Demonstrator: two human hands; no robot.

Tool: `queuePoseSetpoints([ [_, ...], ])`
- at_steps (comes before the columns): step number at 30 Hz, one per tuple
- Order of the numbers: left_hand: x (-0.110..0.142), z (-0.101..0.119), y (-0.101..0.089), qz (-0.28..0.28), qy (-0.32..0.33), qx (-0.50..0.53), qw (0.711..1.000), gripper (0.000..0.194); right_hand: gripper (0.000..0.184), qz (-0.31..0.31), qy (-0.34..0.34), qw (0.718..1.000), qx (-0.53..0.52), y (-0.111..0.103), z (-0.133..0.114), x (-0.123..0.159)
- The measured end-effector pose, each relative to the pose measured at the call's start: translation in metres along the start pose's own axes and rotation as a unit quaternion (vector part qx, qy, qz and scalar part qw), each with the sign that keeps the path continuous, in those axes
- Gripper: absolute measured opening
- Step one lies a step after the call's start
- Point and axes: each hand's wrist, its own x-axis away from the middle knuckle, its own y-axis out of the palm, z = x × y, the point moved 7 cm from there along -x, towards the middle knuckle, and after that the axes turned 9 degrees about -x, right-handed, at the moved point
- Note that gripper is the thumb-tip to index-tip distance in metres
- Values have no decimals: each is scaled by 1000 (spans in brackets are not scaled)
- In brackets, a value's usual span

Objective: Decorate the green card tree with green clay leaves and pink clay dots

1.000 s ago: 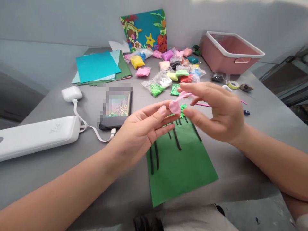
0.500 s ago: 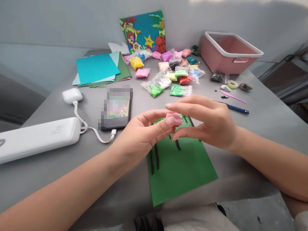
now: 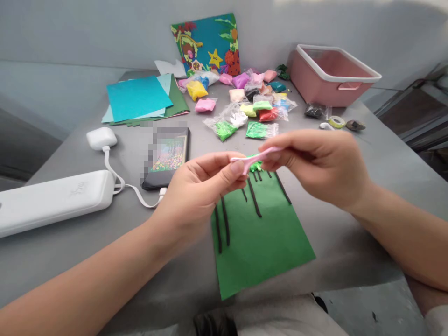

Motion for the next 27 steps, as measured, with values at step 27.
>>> queuePoseSetpoints([
  [27, 2, 6, 8, -108, 92, -12, 990, 28, 25, -25, 173, 939, -297, 27, 20, 9],
])
